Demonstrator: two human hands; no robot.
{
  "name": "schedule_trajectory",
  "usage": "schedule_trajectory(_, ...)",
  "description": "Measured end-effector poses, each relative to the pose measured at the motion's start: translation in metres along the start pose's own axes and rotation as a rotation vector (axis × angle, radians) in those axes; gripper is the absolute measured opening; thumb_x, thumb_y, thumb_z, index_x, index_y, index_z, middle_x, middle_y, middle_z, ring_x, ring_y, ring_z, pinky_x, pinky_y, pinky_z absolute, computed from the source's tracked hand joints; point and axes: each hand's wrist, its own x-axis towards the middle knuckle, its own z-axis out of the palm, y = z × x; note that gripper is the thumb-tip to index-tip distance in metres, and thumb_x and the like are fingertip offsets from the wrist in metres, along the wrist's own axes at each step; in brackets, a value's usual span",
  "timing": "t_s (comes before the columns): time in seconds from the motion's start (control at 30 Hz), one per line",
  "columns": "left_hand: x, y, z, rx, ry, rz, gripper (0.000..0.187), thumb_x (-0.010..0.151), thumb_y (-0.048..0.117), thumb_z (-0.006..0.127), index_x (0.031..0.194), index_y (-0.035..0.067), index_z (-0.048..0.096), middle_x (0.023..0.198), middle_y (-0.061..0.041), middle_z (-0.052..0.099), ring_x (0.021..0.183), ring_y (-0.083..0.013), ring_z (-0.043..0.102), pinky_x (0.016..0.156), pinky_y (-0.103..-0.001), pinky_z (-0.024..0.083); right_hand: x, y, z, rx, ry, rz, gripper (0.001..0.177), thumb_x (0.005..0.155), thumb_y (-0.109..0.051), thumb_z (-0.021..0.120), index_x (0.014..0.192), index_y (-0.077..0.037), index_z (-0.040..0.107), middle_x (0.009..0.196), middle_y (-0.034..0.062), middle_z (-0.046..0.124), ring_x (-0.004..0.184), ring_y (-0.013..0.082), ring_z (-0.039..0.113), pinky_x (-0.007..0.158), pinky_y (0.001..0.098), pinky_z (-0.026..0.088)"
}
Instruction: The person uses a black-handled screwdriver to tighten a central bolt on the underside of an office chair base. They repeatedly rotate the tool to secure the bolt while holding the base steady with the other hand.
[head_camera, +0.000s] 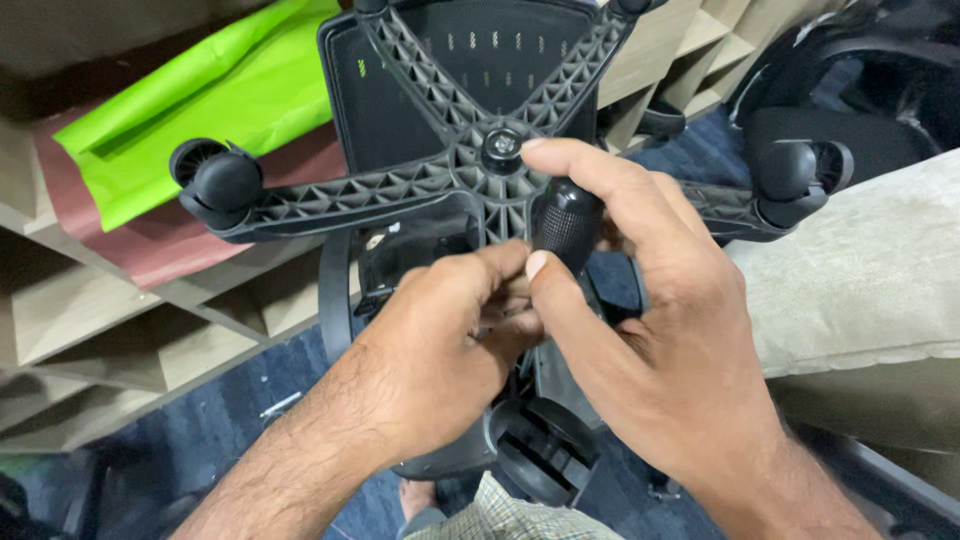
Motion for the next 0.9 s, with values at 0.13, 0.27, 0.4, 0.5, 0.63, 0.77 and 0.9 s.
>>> schedule_trajectory(0.13, 0.002, 0.009, 0.011, 0.109, 0.178, -0.226, 0.021, 0.085, 0.013, 0.074, 0.103, 0.005, 0.068, 0.081, -0.007, 0.078, 0.073, -0.0142, 0.075, 0.067, -0.030, 0.059, 0.002, 0.007, -0.002, 0.018, -0.028, -0.007, 0.046, 0.091, -0.004, 0.070, 0.135, -0.005, 0.057, 0.113, 0.0058, 0.066, 0.094, 0.0114, 0.065, 0.084, 0.0261, 0.054)
schedule_trajectory(0.27, 0.003, 0.011, 0.020, 0.237, 0.234, -0.280, 0.029, 0.081, 0.019, 0.083, 0.103, 0.005, 0.069, 0.074, -0.008, 0.071, 0.064, -0.0165, 0.068, 0.062, -0.032, 0.056, 0.004, 0.011, -0.003, -0.045, -0.028, 0.022, 0.044, 0.091, -0.009, 0.079, 0.131, -0.006, 0.062, 0.106, 0.0055, 0.066, 0.080, 0.0116, 0.061, 0.071, 0.0254, 0.052)
schedule_trajectory(0.4, 0.002, 0.005, 0.019, 0.177, 0.206, -0.104, 0.029, 0.084, 0.012, 0.079, 0.110, 0.005, 0.069, 0.082, -0.009, 0.069, 0.070, -0.0190, 0.067, 0.063, -0.035, 0.055, 0.009, 0.010, 0.003, 0.022, -0.039, 0.069, 0.039, 0.092, -0.008, 0.074, 0.130, -0.007, 0.062, 0.107, 0.0020, 0.069, 0.084, 0.0061, 0.069, 0.067, 0.0218, 0.052)
schedule_trajectory(0.5, -0.001, 0.003, 0.006, 0.123, 0.158, 0.066, 0.027, 0.086, 0.006, 0.073, 0.113, 0.005, 0.067, 0.095, -0.009, 0.071, 0.079, -0.0163, 0.068, 0.066, -0.033, 0.056, 0.006, 0.005, 0.003, 0.039, -0.074, 0.107, 0.044, 0.092, -0.007, 0.072, 0.134, -0.008, 0.062, 0.109, 0.0039, 0.072, 0.089, 0.0104, 0.063, 0.080, 0.0239, 0.054)
schedule_trajectory(0.63, -0.006, 0.000, -0.005, -0.060, 0.020, -0.209, 0.037, 0.090, 0.008, 0.067, 0.125, 0.018, 0.069, 0.093, -0.005, 0.080, 0.069, -0.0123, 0.068, 0.058, -0.033, 0.058, 0.007, 0.001, 0.010, 0.087, -0.079, 0.140, 0.045, 0.094, -0.010, 0.065, 0.138, -0.010, 0.058, 0.113, 0.0035, 0.074, 0.098, 0.0088, 0.069, 0.089, 0.0246, 0.054)
schedule_trajectory(0.77, 0.000, -0.002, 0.001, 0.117, 0.141, -0.264, 0.034, 0.084, 0.011, 0.077, 0.117, 0.016, 0.074, 0.078, -0.012, 0.077, 0.054, -0.0159, 0.061, 0.056, -0.035, 0.054, 0.011, 0.006, 0.009, -0.048, -0.080, 0.103, 0.045, 0.094, -0.018, 0.073, 0.137, -0.010, 0.060, 0.115, 0.0051, 0.072, 0.094, 0.0127, 0.067, 0.083, 0.0273, 0.055)
schedule_trajectory(0.9, 0.006, -0.005, 0.012, 0.115, 0.234, -0.116, 0.027, 0.078, 0.010, 0.084, 0.102, 0.007, 0.074, 0.083, -0.011, 0.072, 0.066, -0.0166, 0.065, 0.061, -0.034, 0.056, 0.010, 0.006, 0.006, -0.153, -0.046, -0.007, 0.041, 0.093, -0.022, 0.078, 0.130, -0.009, 0.064, 0.122, 0.0065, 0.071, 0.102, 0.0152, 0.069, 0.086, 0.0307, 0.056)
